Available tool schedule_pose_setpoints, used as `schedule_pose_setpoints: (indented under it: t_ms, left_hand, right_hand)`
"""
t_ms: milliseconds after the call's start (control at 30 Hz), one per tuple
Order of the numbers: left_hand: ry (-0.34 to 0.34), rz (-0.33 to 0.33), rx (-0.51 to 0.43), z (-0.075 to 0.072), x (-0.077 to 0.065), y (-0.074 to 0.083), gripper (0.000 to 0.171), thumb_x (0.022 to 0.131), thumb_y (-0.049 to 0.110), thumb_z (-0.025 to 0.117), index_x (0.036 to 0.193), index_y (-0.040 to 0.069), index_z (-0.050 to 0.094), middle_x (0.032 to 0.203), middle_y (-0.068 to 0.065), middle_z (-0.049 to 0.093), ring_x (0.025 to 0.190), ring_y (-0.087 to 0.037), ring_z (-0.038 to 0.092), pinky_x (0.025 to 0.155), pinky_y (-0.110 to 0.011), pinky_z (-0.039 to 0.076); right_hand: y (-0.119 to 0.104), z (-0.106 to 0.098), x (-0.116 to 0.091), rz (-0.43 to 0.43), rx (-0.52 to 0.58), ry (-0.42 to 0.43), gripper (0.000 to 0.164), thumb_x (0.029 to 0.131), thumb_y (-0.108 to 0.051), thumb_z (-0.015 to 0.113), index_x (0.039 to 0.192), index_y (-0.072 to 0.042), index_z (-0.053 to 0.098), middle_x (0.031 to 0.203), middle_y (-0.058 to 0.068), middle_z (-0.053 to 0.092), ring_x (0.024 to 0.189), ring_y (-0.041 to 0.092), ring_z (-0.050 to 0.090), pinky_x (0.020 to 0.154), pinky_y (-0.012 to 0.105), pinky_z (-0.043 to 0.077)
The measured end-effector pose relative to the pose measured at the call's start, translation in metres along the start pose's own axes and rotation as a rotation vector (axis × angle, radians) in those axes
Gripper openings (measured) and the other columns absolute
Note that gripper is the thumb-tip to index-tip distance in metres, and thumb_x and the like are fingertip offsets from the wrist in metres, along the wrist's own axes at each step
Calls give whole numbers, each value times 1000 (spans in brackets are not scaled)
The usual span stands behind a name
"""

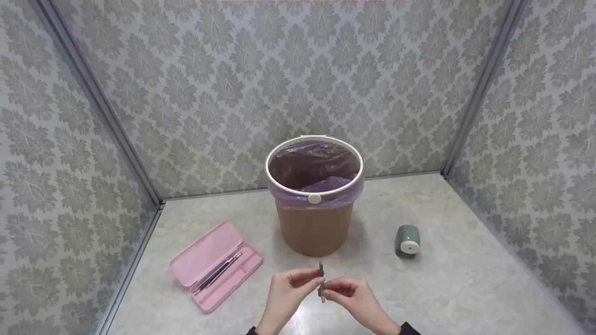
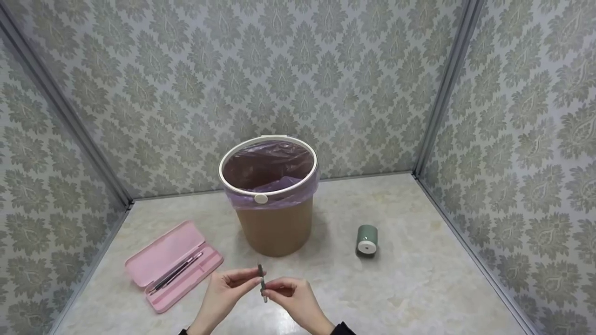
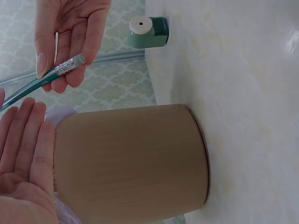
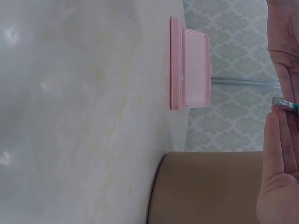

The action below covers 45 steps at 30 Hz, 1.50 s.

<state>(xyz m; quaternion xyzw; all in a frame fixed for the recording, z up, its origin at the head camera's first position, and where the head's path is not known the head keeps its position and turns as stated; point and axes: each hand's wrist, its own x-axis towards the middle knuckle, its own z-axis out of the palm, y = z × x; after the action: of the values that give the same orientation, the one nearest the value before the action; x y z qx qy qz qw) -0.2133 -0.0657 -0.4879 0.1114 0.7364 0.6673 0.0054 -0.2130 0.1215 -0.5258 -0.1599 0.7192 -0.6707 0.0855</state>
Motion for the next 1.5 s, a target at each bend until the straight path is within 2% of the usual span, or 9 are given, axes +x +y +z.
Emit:
schedule_pose_setpoints:
  t_ms: [267, 633, 733, 867, 967, 1100, 1233, 1367, 1500]
  left_hand:
    - [2, 52, 41, 3, -1, -2, 30, 73, 34, 74, 93, 12, 73, 90, -4, 73, 78, -9, 70, 73, -20, 54]
    - [-2, 123, 99, 2, -1, 0, 26, 77, 33, 71, 93, 12, 73, 88, -5, 74, 75, -8, 70, 69, -19, 54]
    - [8, 147, 120, 1, -2, 3, 23, 77, 28, 71, 93, 11, 73, 87, -6, 74, 74, -7, 70, 68, -18, 53]
    - [1, 167, 173, -1, -7, 20, 18, 78, 18, 71, 91, 6, 73, 86, -8, 73, 74, -10, 70, 68, -18, 53]
    - [-21, 214, 261, -3, -8, 20, 17, 80, 19, 69, 92, 8, 73, 86, -5, 74, 77, -10, 70, 71, -19, 53]
    - [-35, 330, 468, -6, -5, 3, 17, 81, 28, 67, 93, 18, 73, 85, 6, 73, 78, -2, 67, 72, -18, 53]
    - [-42, 428, 667, -6, -6, 0, 14, 81, 27, 67, 94, 24, 73, 86, 11, 72, 77, 0, 67, 70, -17, 52]
    - [-67, 473, 800, -6, -8, 2, 13, 80, 24, 68, 93, 24, 73, 85, 12, 72, 74, -1, 66, 65, -14, 50]
    - [-73, 521, 911, -4, -9, 2, 11, 79, 22, 69, 89, 24, 73, 80, 12, 71, 68, 1, 64, 59, -11, 47]
  right_hand:
    - [2, -1, -3, -15, -14, 6, 28, 83, -22, 65, 104, -2, 67, 104, 15, 69, 89, 7, 68, 78, 20, 53]
    - [5, -2, -4, -120, -108, 16, 25, 83, -23, 66, 100, -5, 69, 102, 12, 70, 90, 6, 68, 77, 21, 54]
    - [5, -6, -5, -139, -151, 37, 25, 82, -26, 67, 100, -8, 69, 102, 10, 71, 91, 5, 67, 78, 21, 53]
    - [1, -15, -5, -158, -242, 73, 25, 82, -30, 66, 100, -13, 70, 100, 6, 72, 91, 3, 67, 78, 20, 53]
    - [-12, -21, -6, -202, -336, 97, 23, 82, -27, 66, 101, -15, 69, 98, 3, 72, 90, 6, 67, 78, 21, 53]
    - [-24, -28, -5, -296, -447, 115, 22, 81, -22, 67, 103, -17, 69, 99, -1, 70, 92, 10, 67, 79, 27, 54]
    - [-26, -37, -2, -455, -563, 112, 25, 80, -25, 68, 105, -22, 68, 99, -4, 70, 93, 8, 65, 76, 26, 54]
    - [-31, -41, 0, -613, -675, 64, 28, 80, -22, 69, 108, -24, 66, 101, -4, 70, 94, 9, 65, 77, 21, 53]
    - [-35, -40, 1, -664, -738, -24, 30, 81, -18, 68, 110, -24, 64, 103, -5, 69, 97, 9, 64, 82, 17, 50]
